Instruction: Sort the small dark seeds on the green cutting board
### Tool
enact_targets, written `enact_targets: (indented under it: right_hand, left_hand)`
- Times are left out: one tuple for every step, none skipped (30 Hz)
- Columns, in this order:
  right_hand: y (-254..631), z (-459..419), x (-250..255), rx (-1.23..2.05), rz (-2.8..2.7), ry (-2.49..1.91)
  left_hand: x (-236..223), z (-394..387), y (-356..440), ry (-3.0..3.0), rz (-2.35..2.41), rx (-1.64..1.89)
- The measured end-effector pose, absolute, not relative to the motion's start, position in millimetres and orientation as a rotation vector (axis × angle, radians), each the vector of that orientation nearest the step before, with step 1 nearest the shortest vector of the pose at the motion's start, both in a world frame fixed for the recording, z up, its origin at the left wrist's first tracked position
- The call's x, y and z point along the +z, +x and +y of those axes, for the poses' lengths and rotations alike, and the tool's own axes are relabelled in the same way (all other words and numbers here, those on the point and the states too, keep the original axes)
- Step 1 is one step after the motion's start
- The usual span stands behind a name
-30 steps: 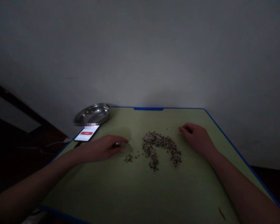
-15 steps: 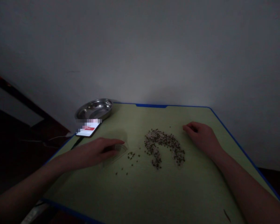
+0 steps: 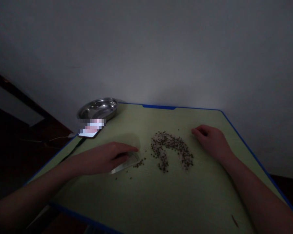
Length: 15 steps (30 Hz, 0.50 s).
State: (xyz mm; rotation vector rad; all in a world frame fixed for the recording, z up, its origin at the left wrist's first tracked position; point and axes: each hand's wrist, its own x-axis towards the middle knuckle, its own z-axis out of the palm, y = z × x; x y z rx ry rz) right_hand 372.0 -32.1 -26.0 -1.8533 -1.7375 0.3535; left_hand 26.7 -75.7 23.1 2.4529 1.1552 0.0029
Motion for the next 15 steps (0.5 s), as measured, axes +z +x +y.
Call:
enact_targets:
  right_hand:
    - [372, -32, -26, 0.352, -1.743, -1.858]
    - [372, -32, -26, 0.356, -1.743, -1.868]
    - [373, -32, -26, 0.362, -1.741, -1.880]
    - [373, -32, -27, 0.364, -1.739, -1.889]
    - [373, -32, -27, 0.366, -1.738, -1.895]
    - [373, -33, -27, 0.366, -1.739, -1.897]
    - [373, -33, -27, 0.367, -1.741, -1.896]
    - [373, -33, -28, 0.364, -1.747, -1.892]
    - [373, -33, -28, 0.357, -1.752, -1.889]
    - [373, -33, -28, 0.354, -1.755, -1.885]
    - [373, -33, -27, 0.351, -1.754, -1.884]
    - [373, -33, -27, 0.347, -1.754, -1.884]
    - [373, -33, -27, 0.344, -1.758, -1.883]
    - [373, -33, -27, 0.339, -1.761, -1.884]
    - [373, -33, -27, 0.337, -1.766, -1.884]
  left_hand:
    - [25, -77, 26, 2.443, 1.147, 0.002]
    - [26, -78, 24, 2.431, 1.153, 0.002]
    - [28, -79, 21, 2.415, 1.177, 0.003]
    - [30, -80, 16, 2.399, 1.213, 0.005]
    - [31, -82, 11, 2.378, 1.272, 0.006]
    - [32, -84, 6, 2.351, 1.332, 0.008]
    - [32, -88, 0, 2.322, 1.382, 0.010]
    - [32, -92, -6, 2.296, 1.420, 0.006]
    - [31, -96, -11, 2.284, 1.449, 0.013]
    - [30, -101, -15, 2.269, 1.474, 0.016]
    - [28, -105, -18, 2.244, 1.492, 0.017]
    - [27, -110, -19, 2.225, 1.496, 0.025]
    - [27, -114, -18, 2.218, 1.482, 0.035]
    - [26, -117, -16, 2.214, 1.464, 0.039]
    - [27, -119, -12, 2.215, 1.442, 0.044]
